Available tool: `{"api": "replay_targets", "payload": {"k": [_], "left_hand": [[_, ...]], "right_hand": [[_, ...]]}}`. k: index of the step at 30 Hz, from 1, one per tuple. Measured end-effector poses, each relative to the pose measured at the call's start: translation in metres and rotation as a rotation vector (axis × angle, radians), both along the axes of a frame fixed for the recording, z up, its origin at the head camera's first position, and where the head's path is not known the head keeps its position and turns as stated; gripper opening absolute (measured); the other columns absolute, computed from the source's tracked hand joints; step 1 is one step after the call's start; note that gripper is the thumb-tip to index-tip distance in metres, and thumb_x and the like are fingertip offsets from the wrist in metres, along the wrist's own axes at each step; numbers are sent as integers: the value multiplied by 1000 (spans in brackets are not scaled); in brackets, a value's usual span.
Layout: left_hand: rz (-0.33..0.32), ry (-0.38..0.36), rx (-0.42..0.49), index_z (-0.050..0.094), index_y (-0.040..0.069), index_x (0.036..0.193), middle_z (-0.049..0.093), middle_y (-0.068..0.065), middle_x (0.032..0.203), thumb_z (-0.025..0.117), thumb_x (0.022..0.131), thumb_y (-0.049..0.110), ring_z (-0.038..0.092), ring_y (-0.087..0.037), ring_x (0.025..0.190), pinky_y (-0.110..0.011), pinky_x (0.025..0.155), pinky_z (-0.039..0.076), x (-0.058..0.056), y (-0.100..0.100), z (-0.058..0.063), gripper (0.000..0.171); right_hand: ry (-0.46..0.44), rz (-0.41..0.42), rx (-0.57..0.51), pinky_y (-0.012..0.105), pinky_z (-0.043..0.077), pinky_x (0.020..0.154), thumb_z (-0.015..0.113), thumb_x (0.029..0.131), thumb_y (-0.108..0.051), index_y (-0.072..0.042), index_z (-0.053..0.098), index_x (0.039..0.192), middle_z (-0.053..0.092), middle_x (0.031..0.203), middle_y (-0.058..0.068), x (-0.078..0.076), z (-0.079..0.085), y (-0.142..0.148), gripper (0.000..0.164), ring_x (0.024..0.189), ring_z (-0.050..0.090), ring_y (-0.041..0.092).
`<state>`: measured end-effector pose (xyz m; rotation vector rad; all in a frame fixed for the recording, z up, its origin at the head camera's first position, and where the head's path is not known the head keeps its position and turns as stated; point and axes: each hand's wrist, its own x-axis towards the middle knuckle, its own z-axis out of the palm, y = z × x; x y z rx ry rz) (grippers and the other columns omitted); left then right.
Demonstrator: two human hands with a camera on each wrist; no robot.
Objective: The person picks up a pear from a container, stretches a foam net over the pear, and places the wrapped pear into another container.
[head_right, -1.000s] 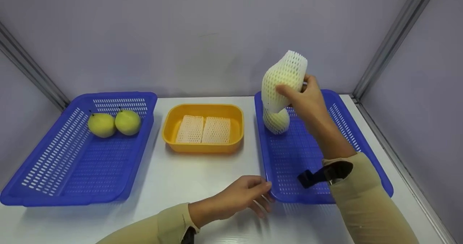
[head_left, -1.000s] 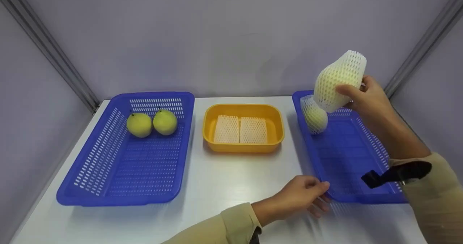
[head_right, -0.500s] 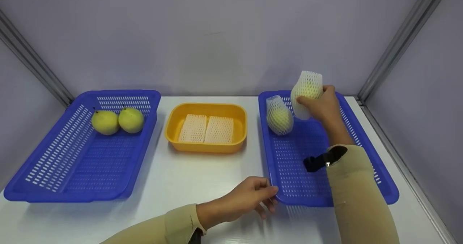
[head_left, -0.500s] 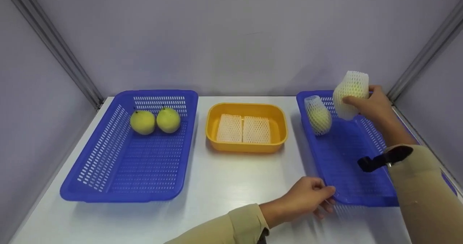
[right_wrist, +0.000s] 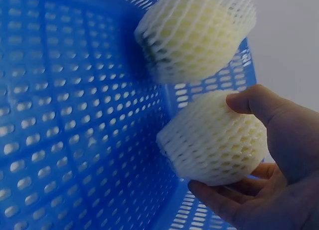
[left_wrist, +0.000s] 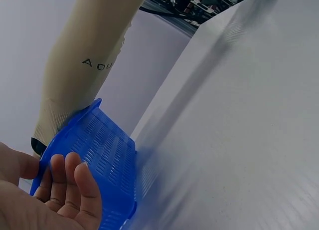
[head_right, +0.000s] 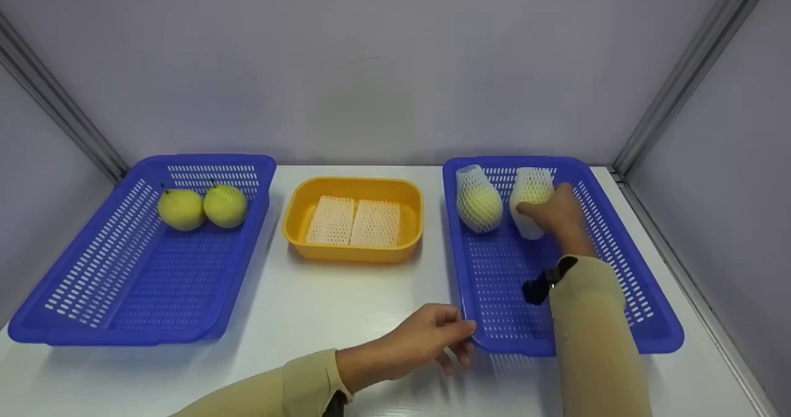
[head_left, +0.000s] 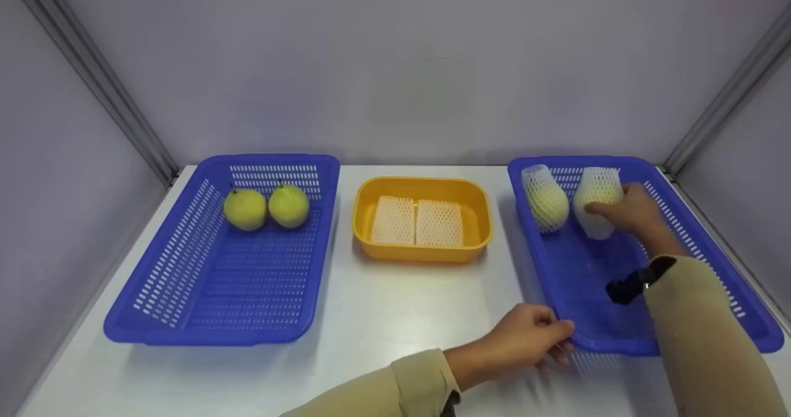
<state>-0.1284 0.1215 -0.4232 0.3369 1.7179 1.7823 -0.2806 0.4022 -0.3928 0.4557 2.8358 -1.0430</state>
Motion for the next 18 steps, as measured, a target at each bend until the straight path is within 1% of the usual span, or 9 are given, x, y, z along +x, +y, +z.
{"api": "replay_targets", "payload": {"k": [3,7,12,16,18], "left_hand": [[-18,-1,-4,62,6,77,70,-2,73,62,101,16,62,-9,60,-23,44,44,-1,1,0,27],[-16,3,-13,64,5,78,71,-3,74,63,101,17,62,-9,60,-24,44,44,-3,0,0,26],[-12,7,-20,64,5,77,70,-2,73,64,101,18,62,-9,60,-23,44,44,-2,-1,1,27],[-23,5,-26,65,6,77,69,0,72,64,101,19,62,-8,60,-23,44,43,-2,-1,0,28],[-27,-2,-28,64,6,76,68,1,71,64,102,19,62,-8,60,-23,45,43,-3,-1,0,28]], "right_hand": [[-6,32,0,66,38,107,69,94,-43,22,10,149,32,143,46,2,-6,3,103,128,40,55],[-8,66,6,67,37,107,66,96,-46,21,9,150,31,144,45,-1,-10,0,103,127,40,54],[-4,122,45,66,42,102,59,100,-47,23,8,149,33,140,46,-2,-12,-2,100,121,44,54],[3,131,36,66,43,100,59,100,-46,23,11,148,35,137,45,-2,-11,-2,97,118,46,52],[-1,123,35,67,40,103,59,100,-47,23,9,149,33,139,46,-2,-11,-2,99,121,43,54]]}}
